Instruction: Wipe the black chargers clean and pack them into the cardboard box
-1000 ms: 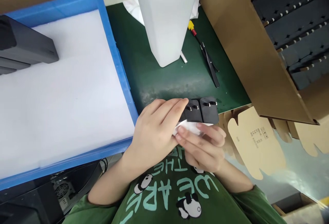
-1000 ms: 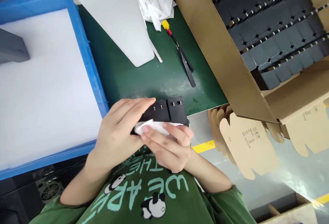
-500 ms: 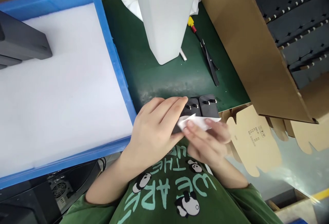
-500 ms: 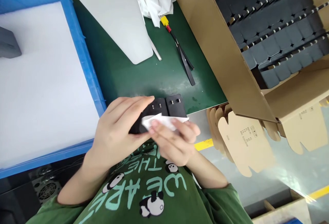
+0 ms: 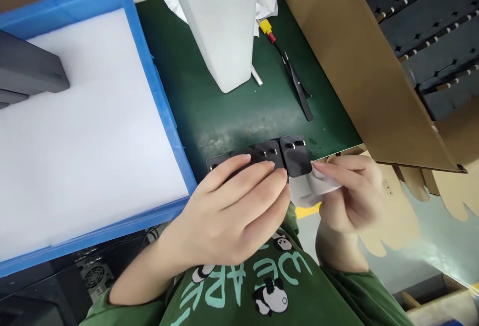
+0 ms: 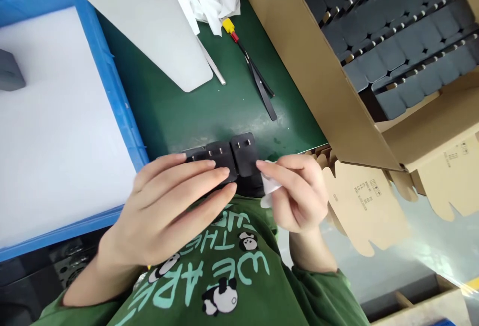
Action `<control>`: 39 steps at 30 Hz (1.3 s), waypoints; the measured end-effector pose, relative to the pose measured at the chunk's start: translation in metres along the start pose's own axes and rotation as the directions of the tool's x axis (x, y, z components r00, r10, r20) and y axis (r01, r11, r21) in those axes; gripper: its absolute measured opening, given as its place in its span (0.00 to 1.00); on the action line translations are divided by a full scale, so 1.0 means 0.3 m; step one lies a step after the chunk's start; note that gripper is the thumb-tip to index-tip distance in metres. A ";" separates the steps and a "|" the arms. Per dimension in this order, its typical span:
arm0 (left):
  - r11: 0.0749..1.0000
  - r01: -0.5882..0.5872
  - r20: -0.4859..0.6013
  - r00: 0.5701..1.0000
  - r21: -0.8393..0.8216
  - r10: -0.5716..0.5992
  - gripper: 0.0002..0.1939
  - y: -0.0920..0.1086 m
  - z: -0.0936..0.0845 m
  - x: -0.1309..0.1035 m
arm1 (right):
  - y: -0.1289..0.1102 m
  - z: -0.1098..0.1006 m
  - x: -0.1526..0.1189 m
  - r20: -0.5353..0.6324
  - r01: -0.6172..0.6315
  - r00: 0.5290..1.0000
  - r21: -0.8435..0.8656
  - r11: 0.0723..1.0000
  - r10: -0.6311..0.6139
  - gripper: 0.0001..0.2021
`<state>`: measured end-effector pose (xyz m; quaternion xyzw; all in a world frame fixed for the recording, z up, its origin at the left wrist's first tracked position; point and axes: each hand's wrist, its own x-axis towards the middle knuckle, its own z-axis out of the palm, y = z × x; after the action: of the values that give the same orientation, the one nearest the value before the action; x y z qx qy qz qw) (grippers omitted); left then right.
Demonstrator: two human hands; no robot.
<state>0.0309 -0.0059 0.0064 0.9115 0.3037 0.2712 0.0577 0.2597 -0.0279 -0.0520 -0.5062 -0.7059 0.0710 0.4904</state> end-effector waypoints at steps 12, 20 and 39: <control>0.993 -0.118 0.086 0.989 0.007 0.117 0.07 -0.023 -0.007 0.026 | 0.009 0.014 -0.006 -0.074 0.058 0.996 0.160 0.985 -0.046 0.30; 0.993 -0.111 0.084 0.991 0.040 0.108 0.06 -0.019 -0.010 0.037 | 0.031 0.007 -0.027 -0.119 0.064 0.992 0.121 0.991 -0.050 0.28; 0.999 0.017 0.115 0.993 -0.044 -0.012 0.06 -0.011 -0.015 0.040 | 0.021 0.021 -0.033 -0.124 0.035 0.992 0.158 0.987 -0.016 0.29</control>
<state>0.0348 0.0035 0.0149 0.9218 0.3004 0.2247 0.0975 0.2590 -0.0301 -0.0650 -0.4594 -0.6730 0.0901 0.5726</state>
